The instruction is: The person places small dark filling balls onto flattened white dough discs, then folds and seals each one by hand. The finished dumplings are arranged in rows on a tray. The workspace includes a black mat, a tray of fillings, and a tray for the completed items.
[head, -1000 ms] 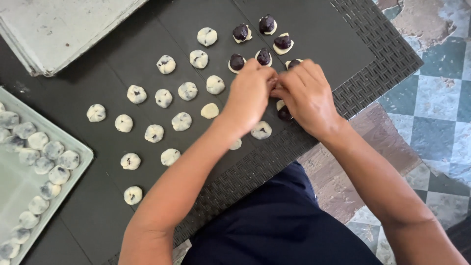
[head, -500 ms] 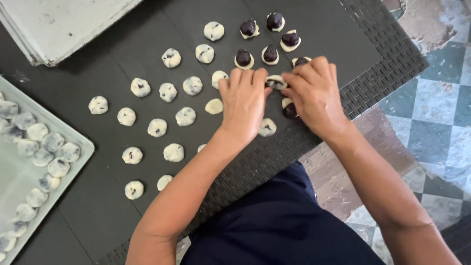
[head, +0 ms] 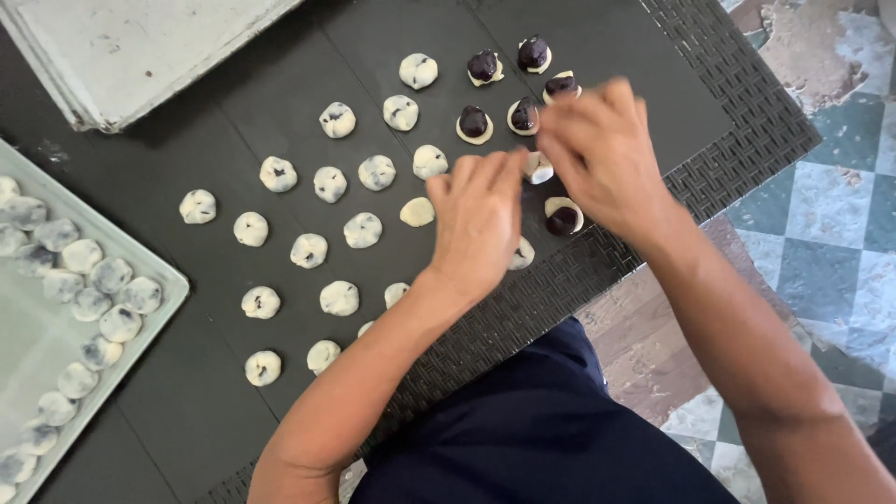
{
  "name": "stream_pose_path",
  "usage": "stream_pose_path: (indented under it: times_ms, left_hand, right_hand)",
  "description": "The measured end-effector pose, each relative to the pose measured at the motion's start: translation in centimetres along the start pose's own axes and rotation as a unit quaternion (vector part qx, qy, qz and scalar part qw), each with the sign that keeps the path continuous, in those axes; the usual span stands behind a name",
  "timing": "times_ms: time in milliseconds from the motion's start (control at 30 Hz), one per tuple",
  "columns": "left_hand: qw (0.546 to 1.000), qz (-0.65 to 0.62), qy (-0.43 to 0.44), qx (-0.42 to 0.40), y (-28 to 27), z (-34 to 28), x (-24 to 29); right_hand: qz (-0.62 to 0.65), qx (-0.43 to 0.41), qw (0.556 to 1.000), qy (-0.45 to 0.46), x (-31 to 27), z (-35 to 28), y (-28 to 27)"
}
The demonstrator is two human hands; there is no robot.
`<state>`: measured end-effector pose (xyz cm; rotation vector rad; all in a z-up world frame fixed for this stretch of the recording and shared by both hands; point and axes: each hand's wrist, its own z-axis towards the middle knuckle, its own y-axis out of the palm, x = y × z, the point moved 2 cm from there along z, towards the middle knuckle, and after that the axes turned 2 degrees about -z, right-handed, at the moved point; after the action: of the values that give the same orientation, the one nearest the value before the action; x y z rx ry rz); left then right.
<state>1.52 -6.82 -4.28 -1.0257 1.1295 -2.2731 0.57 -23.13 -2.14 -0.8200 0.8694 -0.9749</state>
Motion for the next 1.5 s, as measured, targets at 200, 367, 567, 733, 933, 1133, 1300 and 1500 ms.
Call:
stream_pose_path:
  times_ms: [200,367,567,733,933,1133,1300,1500]
  left_hand:
    - [0.993,-0.025,-0.11,-0.043,-3.7,0.2,-2.3]
    - [0.997,-0.045,-0.045,-0.049,-3.4,0.7,-0.8]
    - [0.994,-0.006,0.087,-0.063,0.9,-0.9,1.9]
    - [0.99,-0.066,0.1,-0.075,2.2,-2.1,1.8]
    - [0.993,-0.065,0.076,-0.056,1.9,-0.7,2.2]
    - [0.989,-0.038,0.135,-0.037,2.3,-0.8,2.2]
    - [0.983,0.018,0.184,-0.014,3.0,-1.8,1.9]
    - [0.964,-0.221,-0.079,-0.125,0.4,0.3,1.8]
  right_hand:
    - [-0.322,-0.028,0.944,-0.074,-1.0,4.4,4.0]
    - [-0.229,-0.072,0.97,-0.044,0.2,4.1,3.9]
    - [-0.045,-0.02,0.999,-0.019,1.1,-0.7,-2.1]
    - [-0.002,-0.023,0.999,-0.025,0.4,-6.2,-0.9]
    - [0.07,-0.006,0.996,0.062,0.1,-6.8,-1.3]
    - [0.078,0.03,0.994,0.066,-2.3,-8.5,-2.9]
    - [0.115,0.081,0.989,0.055,-1.7,-8.6,0.2]
    - [0.076,0.154,0.985,-0.029,-4.7,-5.8,-4.6]
